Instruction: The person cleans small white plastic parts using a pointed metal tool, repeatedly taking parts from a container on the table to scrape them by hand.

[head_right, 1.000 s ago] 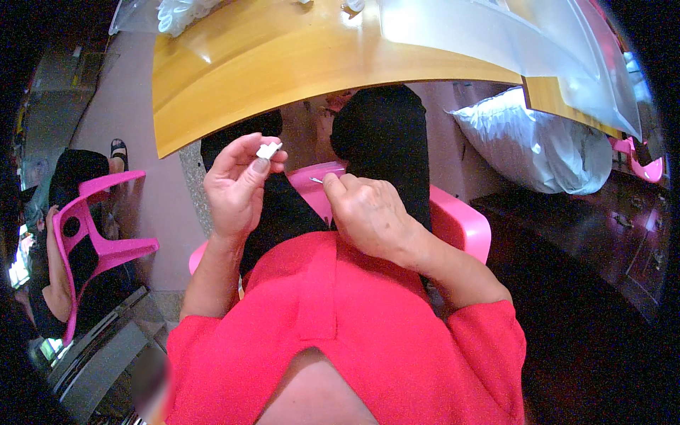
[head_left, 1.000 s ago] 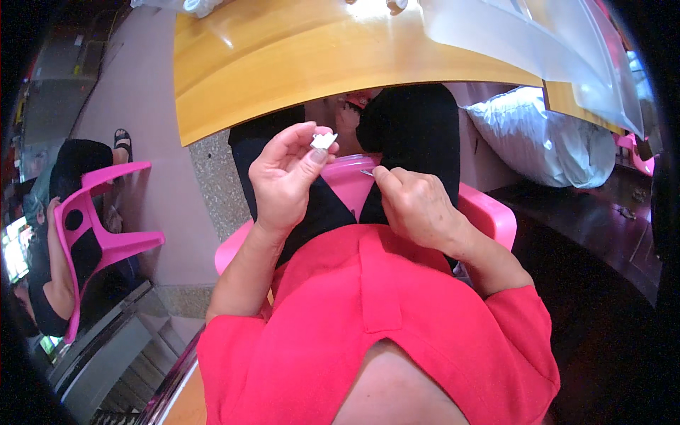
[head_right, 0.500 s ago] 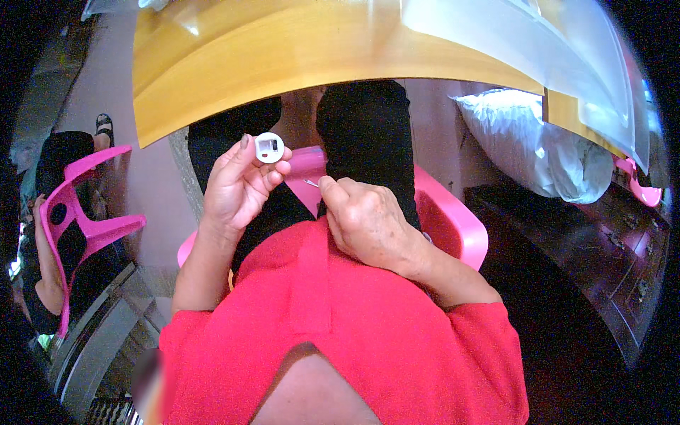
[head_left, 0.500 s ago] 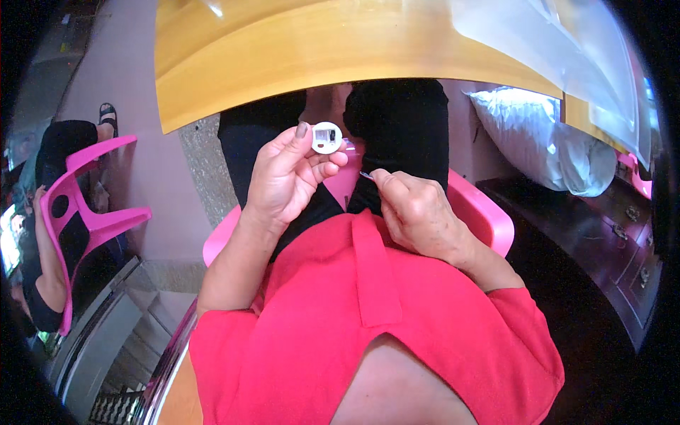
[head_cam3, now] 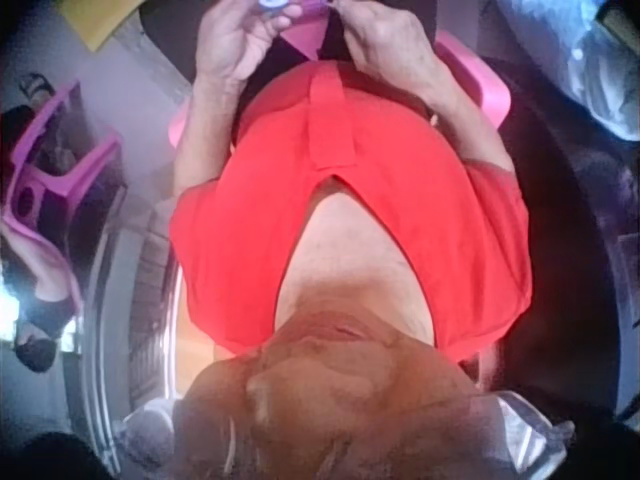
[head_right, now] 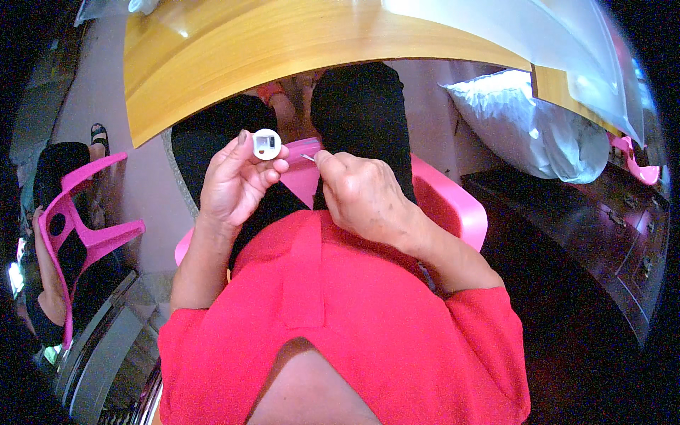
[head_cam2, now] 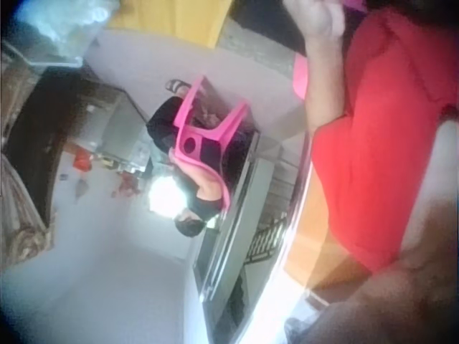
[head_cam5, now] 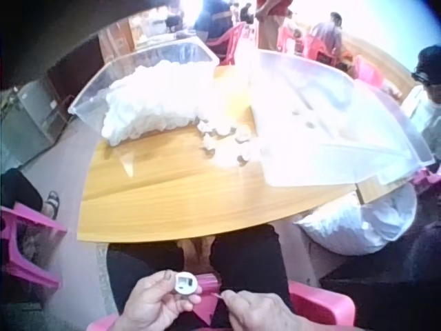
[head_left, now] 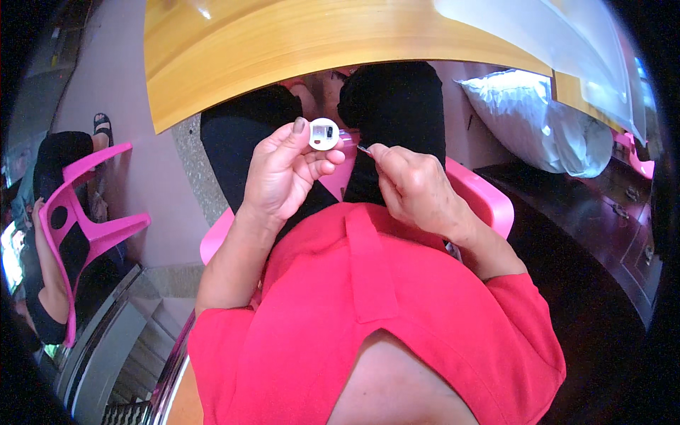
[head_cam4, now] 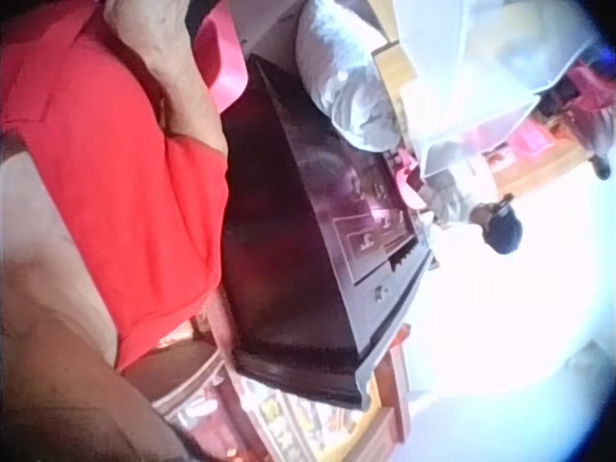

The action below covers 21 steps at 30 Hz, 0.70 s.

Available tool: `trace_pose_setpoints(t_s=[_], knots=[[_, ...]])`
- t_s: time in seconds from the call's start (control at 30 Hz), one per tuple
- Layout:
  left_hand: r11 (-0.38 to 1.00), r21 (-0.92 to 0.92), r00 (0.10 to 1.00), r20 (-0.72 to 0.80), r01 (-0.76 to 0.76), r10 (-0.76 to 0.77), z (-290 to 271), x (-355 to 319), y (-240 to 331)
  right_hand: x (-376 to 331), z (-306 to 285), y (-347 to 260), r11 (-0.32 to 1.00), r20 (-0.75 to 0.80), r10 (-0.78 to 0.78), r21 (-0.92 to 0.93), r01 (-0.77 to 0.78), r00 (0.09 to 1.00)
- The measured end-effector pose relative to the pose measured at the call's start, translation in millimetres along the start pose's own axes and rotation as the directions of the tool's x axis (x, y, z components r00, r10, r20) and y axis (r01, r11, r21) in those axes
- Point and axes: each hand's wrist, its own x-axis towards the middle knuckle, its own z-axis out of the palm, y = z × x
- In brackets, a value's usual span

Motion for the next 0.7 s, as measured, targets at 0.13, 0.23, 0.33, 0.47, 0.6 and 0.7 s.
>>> trace_pose_setpoints(t_s=[0.13,0.23,0.33,0.47,0.6,0.7], knots=[[1.000,0.014,0.999,0.034,0.019,-0.020,-1,-2,-4,0,-3,-3,0.997,0.002,0.058,0.051,-0.058,0.998],[0.998,0.051,0.999,0.029,0.024,-0.025,1,-6,-8,0,0,-2,0.995,-0.085,0.045,0.089,-0.037,0.995],[0.997,0.071,0.999,0.038,0.015,-0.018,1,-8,-11,1,-1,-3,0.991,-0.089,0.080,0.116,-0.069,0.993],[0.995,0.080,0.995,0.078,0.052,-0.059,0,-10,-13,1,-1,-9,0.966,-0.060,0.150,0.219,-0.134,0.987],[0.990,0.098,0.991,0.083,0.100,-0.109,8,-13,-13,2,-3,-11,0.924,0.005,0.214,0.325,-0.204,0.977],[0.988,0.094,0.989,0.077,0.120,-0.127,11,-14,-14,1,-3,-10,0.909,0.005,0.220,0.362,-0.207,0.975]])
